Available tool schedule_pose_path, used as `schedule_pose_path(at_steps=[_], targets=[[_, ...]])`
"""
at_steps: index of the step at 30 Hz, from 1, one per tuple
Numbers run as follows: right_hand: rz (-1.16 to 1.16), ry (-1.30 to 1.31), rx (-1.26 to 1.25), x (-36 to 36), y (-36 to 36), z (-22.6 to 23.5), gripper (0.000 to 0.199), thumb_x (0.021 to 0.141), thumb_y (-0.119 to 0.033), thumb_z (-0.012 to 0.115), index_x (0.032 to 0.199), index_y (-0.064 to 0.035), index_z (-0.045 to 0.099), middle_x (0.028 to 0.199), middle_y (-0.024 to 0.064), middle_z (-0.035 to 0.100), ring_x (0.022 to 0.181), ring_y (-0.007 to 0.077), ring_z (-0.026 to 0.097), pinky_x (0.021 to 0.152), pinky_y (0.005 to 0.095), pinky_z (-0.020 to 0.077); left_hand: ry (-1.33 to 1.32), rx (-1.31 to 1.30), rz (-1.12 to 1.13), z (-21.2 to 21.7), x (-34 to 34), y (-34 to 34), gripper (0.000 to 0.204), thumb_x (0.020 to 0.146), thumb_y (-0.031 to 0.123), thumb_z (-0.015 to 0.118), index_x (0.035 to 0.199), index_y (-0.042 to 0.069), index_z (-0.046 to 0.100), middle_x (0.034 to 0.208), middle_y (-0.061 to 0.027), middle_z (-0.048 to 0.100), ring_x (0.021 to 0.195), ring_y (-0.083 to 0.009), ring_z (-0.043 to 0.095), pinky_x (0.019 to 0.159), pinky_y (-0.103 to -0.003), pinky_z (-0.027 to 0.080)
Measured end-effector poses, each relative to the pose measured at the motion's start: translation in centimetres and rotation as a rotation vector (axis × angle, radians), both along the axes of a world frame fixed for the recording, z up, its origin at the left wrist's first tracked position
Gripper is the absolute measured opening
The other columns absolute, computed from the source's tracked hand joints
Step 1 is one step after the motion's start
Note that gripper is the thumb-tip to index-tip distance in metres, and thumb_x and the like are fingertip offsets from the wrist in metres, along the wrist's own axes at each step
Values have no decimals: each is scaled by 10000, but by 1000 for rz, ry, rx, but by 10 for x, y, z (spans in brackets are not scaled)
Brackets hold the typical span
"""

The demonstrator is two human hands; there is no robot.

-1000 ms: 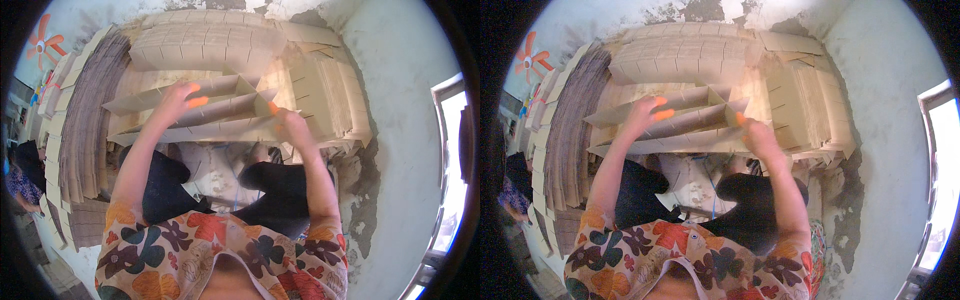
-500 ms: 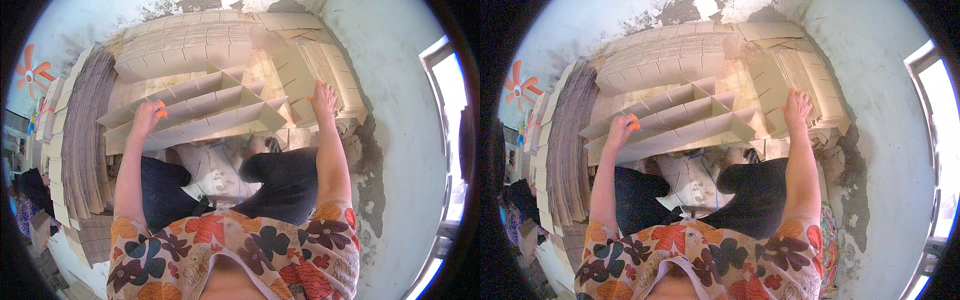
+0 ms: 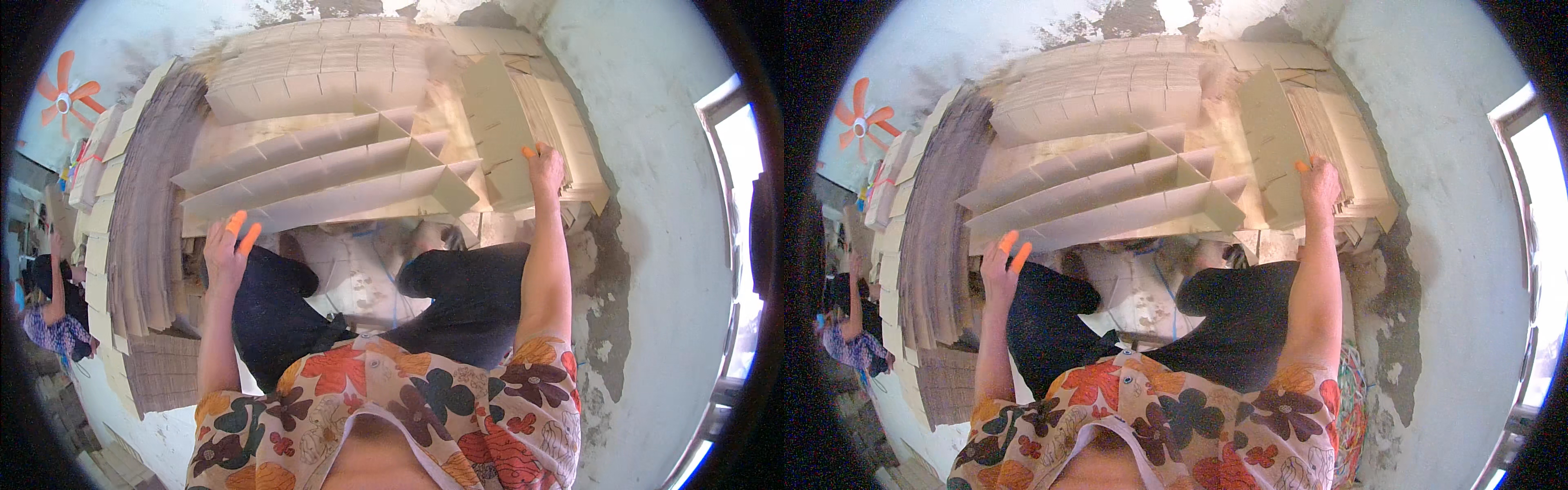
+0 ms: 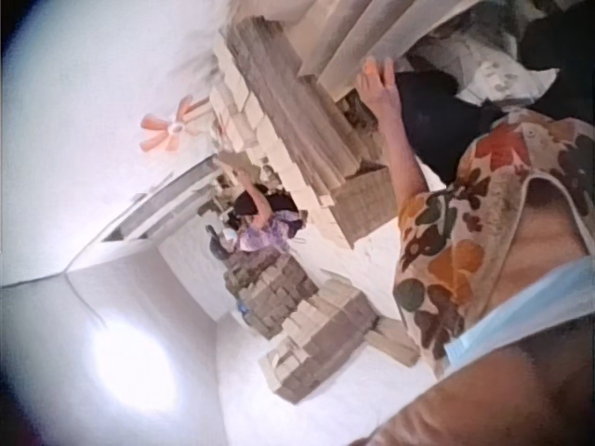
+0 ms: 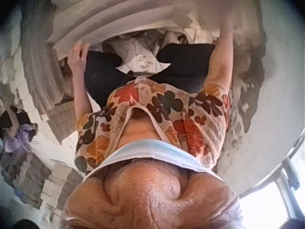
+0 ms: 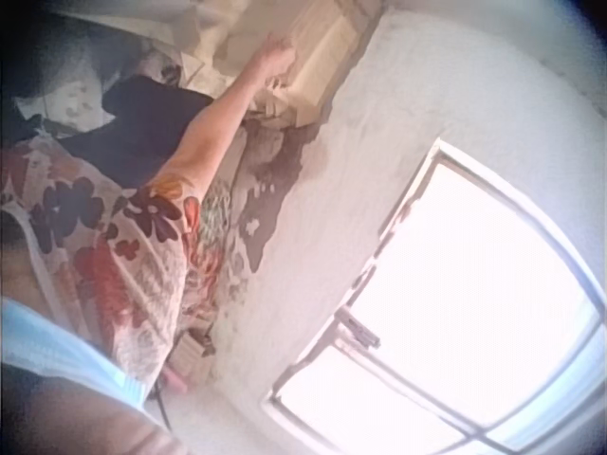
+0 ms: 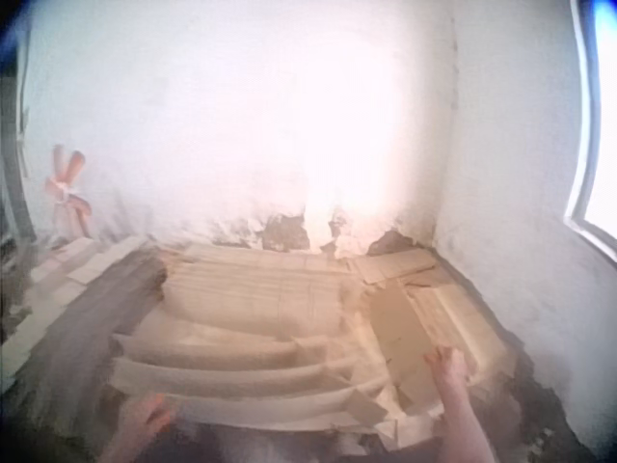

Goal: The person sits on the floor and repeatedly folds flat cardboard sheets into accordion-style dividers. They align the pre-scored lines, fold the sections, and place the finished dividers into a growing stack.

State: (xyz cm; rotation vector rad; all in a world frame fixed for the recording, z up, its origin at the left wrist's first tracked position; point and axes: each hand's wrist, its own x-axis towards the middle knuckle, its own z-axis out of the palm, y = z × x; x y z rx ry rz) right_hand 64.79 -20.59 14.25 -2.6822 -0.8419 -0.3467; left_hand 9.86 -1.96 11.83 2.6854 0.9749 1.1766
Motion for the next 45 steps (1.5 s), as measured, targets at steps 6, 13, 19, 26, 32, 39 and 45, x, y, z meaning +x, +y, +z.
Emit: schedule_pose_path(at_steps=[6,13,19,26,32,39,45], targets=[[-79,7,332,16,-5,6,320,838,-149,617,1149,-72,631,1080,156,654,826,251,647,721,345,517,-10,-50,121,-27,-34,-13,353,710,125,781,1008,15,627,844,-128,644,785,-296,609,692,-383,488],[100,-123,745,-59,18,79,498,802,1,646,1287,-31,535,1229,96,612,873,145,605,805,283,507,13,-59,84,-34,-34,-10,375,723,154,770,1035,21,609,755,-112,611,713,-286,598,651,-388,479],[687,306,342,-162,45,134,527,760,-17,693,1268,-49,557,1242,141,585,1073,164,613,868,285,483,-45,-67,-77,-9,14,-23,437,726,149,761,1103,13,586,901,-133,651,832,-310,608,719,-376,497],[850,281,74,-199,71,128,493,753,68,627,1229,-57,587,1066,201,642,898,245,680,755,366,516,19,-142,-226,4,102,-16,421,764,205,728,1122,39,580,1026,-151,644,992,-321,589,842,-395,489],[940,304,-28,-181,80,83,483,765,16,625,1239,-61,573,931,257,624,810,364,643,701,387,506,109,-208,-313,-17,141,-11,318,767,187,706,1026,36,600,939,-142,661,898,-309,606,781,-415,480],[1051,282,-12,-167,99,45,381,773,-39,634,1153,-39,611,819,258,623,755,391,622,673,420,498,20,-228,-215,-32,154,-10,174,745,174,709,881,95,635,760,-134,621,729,-333,602,650,-430,480],[1140,137,-117,-147,117,-14,164,782,-79,601,936,-32,637,748,222,625,737,389,624,652,448,500,-32,-210,-215,-38,155,-8,37,762,124,603,762,88,592,688,-142,576,672,-326,574,607,-440,454]])
